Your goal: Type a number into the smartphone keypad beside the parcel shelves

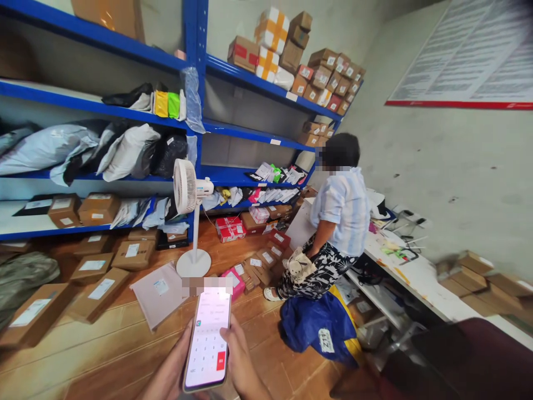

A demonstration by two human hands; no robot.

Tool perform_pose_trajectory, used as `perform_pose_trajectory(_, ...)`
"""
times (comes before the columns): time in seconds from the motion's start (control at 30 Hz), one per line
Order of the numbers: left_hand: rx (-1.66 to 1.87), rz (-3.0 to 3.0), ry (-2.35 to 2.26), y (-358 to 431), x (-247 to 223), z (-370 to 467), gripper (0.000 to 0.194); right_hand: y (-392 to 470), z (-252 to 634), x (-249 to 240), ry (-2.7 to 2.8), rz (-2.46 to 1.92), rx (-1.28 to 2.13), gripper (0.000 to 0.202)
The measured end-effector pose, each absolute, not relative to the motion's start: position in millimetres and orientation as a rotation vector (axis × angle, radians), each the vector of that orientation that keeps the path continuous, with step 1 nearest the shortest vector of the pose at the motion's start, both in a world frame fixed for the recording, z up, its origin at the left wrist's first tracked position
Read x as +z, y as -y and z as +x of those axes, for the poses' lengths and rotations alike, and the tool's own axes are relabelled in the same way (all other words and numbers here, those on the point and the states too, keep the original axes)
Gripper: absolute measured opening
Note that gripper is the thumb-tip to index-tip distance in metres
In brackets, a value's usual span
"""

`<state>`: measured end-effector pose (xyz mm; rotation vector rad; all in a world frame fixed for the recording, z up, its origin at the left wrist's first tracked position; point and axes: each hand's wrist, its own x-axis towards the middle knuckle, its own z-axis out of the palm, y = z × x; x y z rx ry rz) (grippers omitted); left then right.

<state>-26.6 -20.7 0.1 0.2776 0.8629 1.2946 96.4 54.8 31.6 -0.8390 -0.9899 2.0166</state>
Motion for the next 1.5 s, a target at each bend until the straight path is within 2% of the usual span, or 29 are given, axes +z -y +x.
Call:
perform_pose_trajectory(0.17, 1.385, 0.199, -0.775, 12, 4, -20, 0.087, -55, 97, 31, 0.984, -0.809, 2.026, 0.039)
perform_pose_trajectory(0.47, 1.395, 0.206, -0.866, 14, 3, -14, 0.082, -56, 103, 24, 1.048, -0.791, 1.979, 0.039)
perform_pose_trajectory(0.77, 1.295, 0.31, -1.008, 14, 51, -12, 0.081, -67, 115, 48, 1.284, -0.768, 1.871, 0.033)
perform_pose_trajectory(0.97, 1.224, 0.307, -1.015, 10, 57, -8, 0.061, -64, 115, 46, 1.265, -0.844, 1.83, 0.03)
perform_pose_trajectory(1.3, 1.289, 0.384, -1.023, 20, 41, -11, 0.081, -64, 114, 42, 1.282, -0.85, 1.828, 0.034)
perform_pose_trajectory(1.5, 1.259, 0.342, -0.914, 16, 42, -13, 0.073, -64, 115, 36, 1.281, -0.86, 1.828, 0.035)
